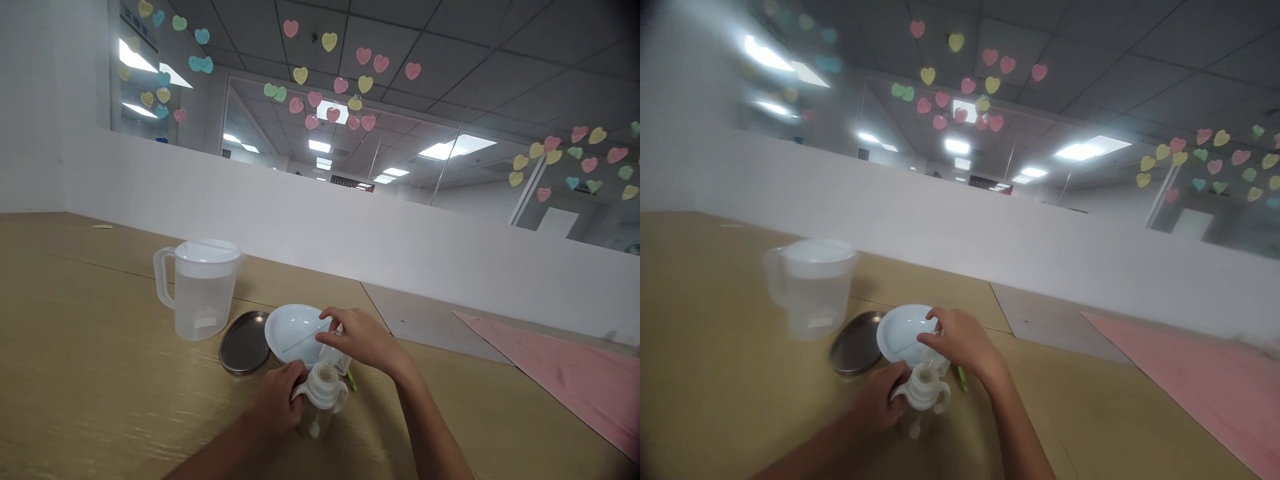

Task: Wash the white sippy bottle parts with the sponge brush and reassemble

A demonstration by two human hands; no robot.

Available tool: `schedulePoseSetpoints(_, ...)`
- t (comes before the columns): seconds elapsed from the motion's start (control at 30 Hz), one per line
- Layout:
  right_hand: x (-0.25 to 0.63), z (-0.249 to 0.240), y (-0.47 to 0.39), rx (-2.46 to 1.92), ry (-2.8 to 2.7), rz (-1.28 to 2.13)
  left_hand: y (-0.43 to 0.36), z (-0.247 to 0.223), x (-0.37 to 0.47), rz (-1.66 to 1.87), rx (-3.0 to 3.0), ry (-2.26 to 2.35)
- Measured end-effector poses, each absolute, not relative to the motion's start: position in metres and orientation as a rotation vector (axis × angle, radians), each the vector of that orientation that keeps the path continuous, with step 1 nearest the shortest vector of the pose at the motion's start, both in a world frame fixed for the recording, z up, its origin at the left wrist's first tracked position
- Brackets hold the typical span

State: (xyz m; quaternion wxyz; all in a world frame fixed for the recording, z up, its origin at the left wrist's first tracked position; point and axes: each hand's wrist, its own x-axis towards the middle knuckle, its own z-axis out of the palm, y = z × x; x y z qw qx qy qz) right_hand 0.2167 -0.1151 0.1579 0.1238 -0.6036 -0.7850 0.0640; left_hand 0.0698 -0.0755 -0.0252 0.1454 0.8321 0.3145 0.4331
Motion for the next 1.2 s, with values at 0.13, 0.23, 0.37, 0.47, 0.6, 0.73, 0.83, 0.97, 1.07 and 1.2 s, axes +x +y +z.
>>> schedulePoseSetpoints(0.13,0.216,0.152,-0.108,-1.709,-2.318,0.303,-0.075,-0.026,0.069,1.249,2.392,0.924)
schedulePoseSetpoints(0.23,0.217,0.152,-0.109,-1.639,-2.297,0.296,-0.074,-0.026,0.069,1.260,2.398,0.887)
schedulePoseSetpoints(0.37,0.217,0.155,-0.110,-1.619,-2.203,0.209,-0.073,-0.027,0.069,1.280,2.409,0.851)
schedulePoseSetpoints(0.47,0.215,0.152,-0.104,-1.654,-2.082,0.092,-0.074,-0.026,0.069,1.280,2.410,0.844)
schedulePoseSetpoints(0.6,0.212,0.135,-0.086,-1.723,-2.143,0.064,-0.074,-0.024,0.069,1.259,2.414,0.875)
schedulePoseSetpoints(0.73,0.209,0.113,-0.070,-1.812,-2.333,0.137,-0.074,-0.024,0.069,1.254,2.407,0.859)
schedulePoseSetpoints(0.83,0.207,0.103,-0.063,-1.873,-2.452,0.131,-0.073,-0.026,0.069,1.269,2.413,0.829)
schedulePoseSetpoints(0.97,0.209,0.106,-0.063,-1.870,-2.521,0.155,-0.073,-0.025,0.069,1.267,2.422,0.838)
schedulePoseSetpoints(1.07,0.212,0.121,-0.073,-1.741,-2.471,0.318,-0.073,-0.023,0.069,1.269,2.427,0.834)
schedulePoseSetpoints(1.2,0.214,0.138,-0.095,-1.751,-2.466,0.634,-0.073,-0.024,0.070,1.293,2.415,0.840)
